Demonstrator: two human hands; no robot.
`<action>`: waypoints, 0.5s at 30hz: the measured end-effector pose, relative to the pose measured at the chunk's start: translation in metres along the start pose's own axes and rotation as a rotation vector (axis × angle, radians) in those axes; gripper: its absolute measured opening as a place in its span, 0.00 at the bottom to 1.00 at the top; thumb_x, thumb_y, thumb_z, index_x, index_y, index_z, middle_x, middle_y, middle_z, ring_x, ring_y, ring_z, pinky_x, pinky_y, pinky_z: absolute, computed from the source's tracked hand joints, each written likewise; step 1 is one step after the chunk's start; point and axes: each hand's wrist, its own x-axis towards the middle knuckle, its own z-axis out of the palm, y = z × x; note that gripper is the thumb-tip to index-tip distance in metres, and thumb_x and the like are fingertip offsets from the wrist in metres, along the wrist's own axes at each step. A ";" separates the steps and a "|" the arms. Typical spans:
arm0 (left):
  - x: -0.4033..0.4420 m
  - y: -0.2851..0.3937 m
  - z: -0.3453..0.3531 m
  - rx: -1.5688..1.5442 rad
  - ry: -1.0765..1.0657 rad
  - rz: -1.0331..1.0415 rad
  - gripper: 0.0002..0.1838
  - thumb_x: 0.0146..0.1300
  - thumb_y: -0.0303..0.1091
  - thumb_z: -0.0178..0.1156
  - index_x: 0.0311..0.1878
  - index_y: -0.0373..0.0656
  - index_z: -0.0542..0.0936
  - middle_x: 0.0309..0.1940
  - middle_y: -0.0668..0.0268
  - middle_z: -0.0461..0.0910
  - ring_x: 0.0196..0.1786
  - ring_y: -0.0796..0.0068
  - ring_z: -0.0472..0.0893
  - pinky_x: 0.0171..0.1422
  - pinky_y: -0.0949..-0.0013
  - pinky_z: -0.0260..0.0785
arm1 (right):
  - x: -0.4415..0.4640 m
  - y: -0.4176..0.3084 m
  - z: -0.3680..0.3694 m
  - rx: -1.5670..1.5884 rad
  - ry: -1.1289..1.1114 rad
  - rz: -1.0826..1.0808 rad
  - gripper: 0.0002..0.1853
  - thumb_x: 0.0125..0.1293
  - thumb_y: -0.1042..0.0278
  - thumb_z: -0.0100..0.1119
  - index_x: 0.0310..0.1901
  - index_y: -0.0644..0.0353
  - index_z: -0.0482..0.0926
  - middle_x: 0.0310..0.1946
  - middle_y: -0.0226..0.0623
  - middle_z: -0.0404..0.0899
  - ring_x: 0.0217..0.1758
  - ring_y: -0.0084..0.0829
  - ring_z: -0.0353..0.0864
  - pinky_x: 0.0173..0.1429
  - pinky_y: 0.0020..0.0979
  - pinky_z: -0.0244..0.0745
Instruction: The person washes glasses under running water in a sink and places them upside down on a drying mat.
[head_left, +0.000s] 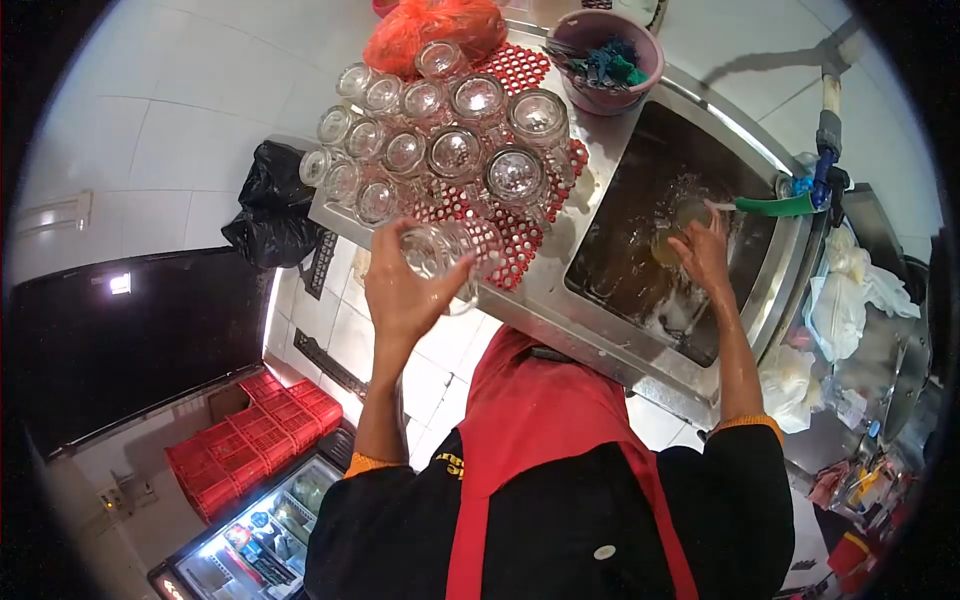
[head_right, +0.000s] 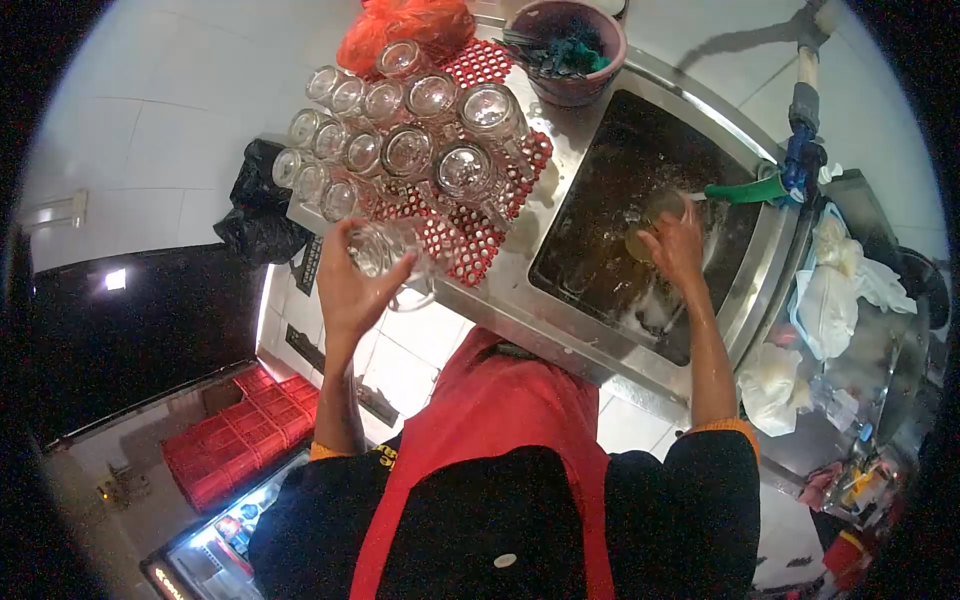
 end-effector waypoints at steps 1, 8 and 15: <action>0.004 -0.005 0.005 0.046 0.022 -0.042 0.34 0.40 0.44 0.73 0.50 0.36 0.72 0.43 0.54 0.75 0.46 0.57 0.77 0.52 0.61 0.69 | 0.005 0.001 0.000 -0.062 0.100 -0.056 0.15 0.55 0.58 0.65 0.30 0.64 0.81 0.35 0.38 0.77 0.68 0.47 0.58 0.68 0.53 0.51; 0.031 -0.037 0.052 0.168 0.151 -0.164 0.38 0.41 0.52 0.72 0.50 0.33 0.72 0.45 0.49 0.75 0.49 0.51 0.75 0.54 0.59 0.68 | 0.036 0.030 -0.014 0.120 -0.042 0.003 0.16 0.60 0.56 0.61 0.29 0.63 0.80 0.29 0.39 0.76 0.62 0.37 0.68 0.71 0.49 0.46; 0.040 -0.014 0.073 0.267 0.224 -0.245 0.40 0.44 0.58 0.70 0.52 0.35 0.71 0.50 0.49 0.70 0.50 0.49 0.75 0.51 0.53 0.69 | 0.017 0.112 0.029 1.188 -0.118 0.495 0.24 0.63 0.43 0.56 0.25 0.59 0.77 0.32 0.33 0.79 0.43 0.25 0.76 0.52 0.34 0.71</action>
